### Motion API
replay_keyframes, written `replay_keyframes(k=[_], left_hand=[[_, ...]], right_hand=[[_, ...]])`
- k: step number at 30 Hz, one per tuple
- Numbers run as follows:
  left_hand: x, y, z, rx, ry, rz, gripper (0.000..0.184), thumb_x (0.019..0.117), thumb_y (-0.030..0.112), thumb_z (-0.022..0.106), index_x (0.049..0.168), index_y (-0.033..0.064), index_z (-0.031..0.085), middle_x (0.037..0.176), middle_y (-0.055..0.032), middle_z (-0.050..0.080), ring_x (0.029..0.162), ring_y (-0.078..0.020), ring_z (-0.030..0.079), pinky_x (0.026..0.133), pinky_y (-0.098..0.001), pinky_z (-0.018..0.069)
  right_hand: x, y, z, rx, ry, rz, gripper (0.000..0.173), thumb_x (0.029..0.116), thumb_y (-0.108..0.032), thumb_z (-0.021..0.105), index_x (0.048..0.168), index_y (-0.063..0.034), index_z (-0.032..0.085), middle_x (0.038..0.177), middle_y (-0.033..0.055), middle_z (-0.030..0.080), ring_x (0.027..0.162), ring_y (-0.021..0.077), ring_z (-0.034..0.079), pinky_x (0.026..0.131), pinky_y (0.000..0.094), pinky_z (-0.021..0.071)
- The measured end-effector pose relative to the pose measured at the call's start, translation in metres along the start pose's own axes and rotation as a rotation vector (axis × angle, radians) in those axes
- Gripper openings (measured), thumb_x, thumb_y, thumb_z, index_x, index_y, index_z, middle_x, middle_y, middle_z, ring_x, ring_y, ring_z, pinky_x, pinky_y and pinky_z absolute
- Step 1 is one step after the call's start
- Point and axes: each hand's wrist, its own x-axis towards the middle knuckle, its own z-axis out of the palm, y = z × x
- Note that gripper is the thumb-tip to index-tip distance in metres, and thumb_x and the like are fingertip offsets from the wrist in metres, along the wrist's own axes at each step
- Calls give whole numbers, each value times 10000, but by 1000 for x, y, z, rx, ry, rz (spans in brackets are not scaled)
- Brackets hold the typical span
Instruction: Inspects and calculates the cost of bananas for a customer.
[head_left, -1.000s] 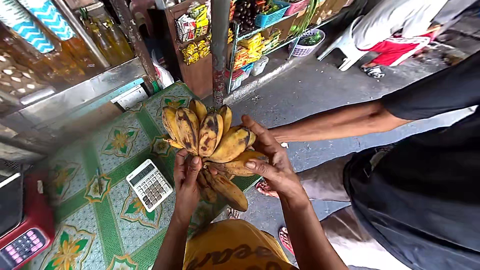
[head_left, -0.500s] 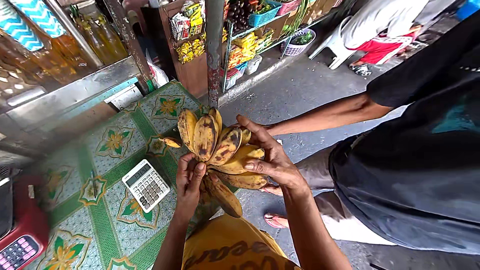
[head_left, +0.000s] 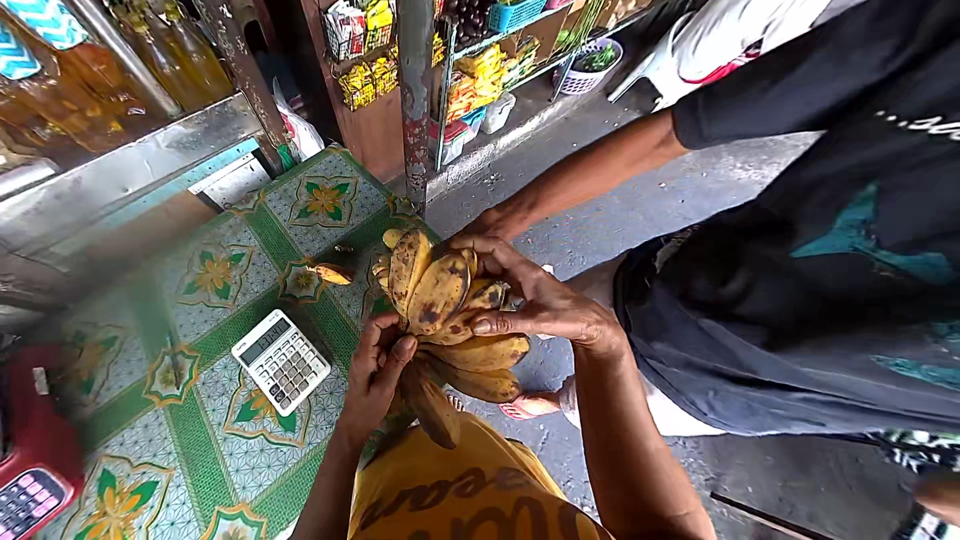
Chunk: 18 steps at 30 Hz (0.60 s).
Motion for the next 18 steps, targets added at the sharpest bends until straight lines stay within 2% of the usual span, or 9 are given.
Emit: replay_keyframes(k=[2, 4, 7, 9, 10, 13, 15, 16, 18], left_hand=[[-6, -6, -10, 58, 11, -63, 298, 1043, 148, 562, 1249, -58, 501, 1027, -17, 674, 858, -61, 679, 750, -249, 601], [-14, -16, -24, 138, 22, -152, 316, 1033, 163, 571, 1243, -68, 522, 1011, -33, 680, 850, -76, 683, 755, -260, 604], [-32, -34, -40, 178, 60, -280, 312, 1030, 152, 558, 1260, -56, 529, 992, -39, 694, 849, -97, 690, 775, -282, 601], [-46, -42, -42, 113, 137, -370, 298, 1023, 118, 533, 1268, -51, 502, 950, -56, 699, 748, -142, 704, 663, -314, 626], [-53, -46, -44, 60, 180, -401, 290, 1021, 97, 516, 1269, -52, 492, 943, -70, 701, 722, -164, 704, 631, -328, 626], [-69, -52, -45, -43, 328, -475, 272, 1012, 45, 468, 1266, -48, 490, 946, -64, 712, 701, -145, 704, 605, -293, 615], [-74, -56, -44, -85, 452, -536, 249, 1014, 32, 453, 1244, -47, 511, 913, -70, 708, 662, -133, 695, 582, -281, 610], [-74, -60, -44, -101, 513, -572, 240, 1018, 33, 449, 1234, -44, 521, 895, -71, 703, 652, -132, 689, 583, -283, 606], [-70, -68, -43, -155, 623, -645, 235, 1037, 49, 433, 1232, -44, 524, 879, -93, 688, 635, -160, 683, 586, -320, 616]], right_hand=[[-4, 17, 12, 52, 32, 84, 923, 735, -449, 889, 1510, -250, 430, 1292, 24, 638, 1131, 156, 661, 832, 347, 626], [-1, 30, 35, 8, 144, 108, 821, 785, -431, 850, 1480, -178, 493, 1395, 57, 569, 1183, 179, 620, 871, 394, 605], [18, 42, 90, -246, 384, 28, 568, 885, -345, 779, 1347, -50, 630, 1292, 154, 642, 1114, 264, 656, 893, 475, 584], [26, 40, 128, -472, 365, 57, 454, 927, -316, 739, 1326, -112, 668, 1308, 167, 628, 1110, 325, 659, 848, 528, 590], [25, 41, 146, -541, 318, 85, 415, 948, -312, 699, 1337, -172, 671, 1409, 180, 561, 1164, 355, 632, 839, 544, 586], [11, 50, 180, -653, 247, 15, 380, 964, -239, 646, 1342, -238, 685, 1581, 211, 413, 1381, 415, 488, 1007, 604, 494], [-3, 56, 189, -652, 224, -91, 357, 961, -206, 642, 1311, -205, 712, 1562, 185, 459, 1443, 401, 431, 1114, 638, 407], [-11, 59, 190, -636, 223, -122, 314, 976, -212, 628, 1271, -195, 734, 1523, 160, 514, 1432, 374, 453, 1132, 614, 403], [-26, 67, 185, -605, 272, -125, 229, 987, -212, 621, 1149, -174, 779, 1367, 117, 645, 1310, 318, 573, 1071, 515, 488]])
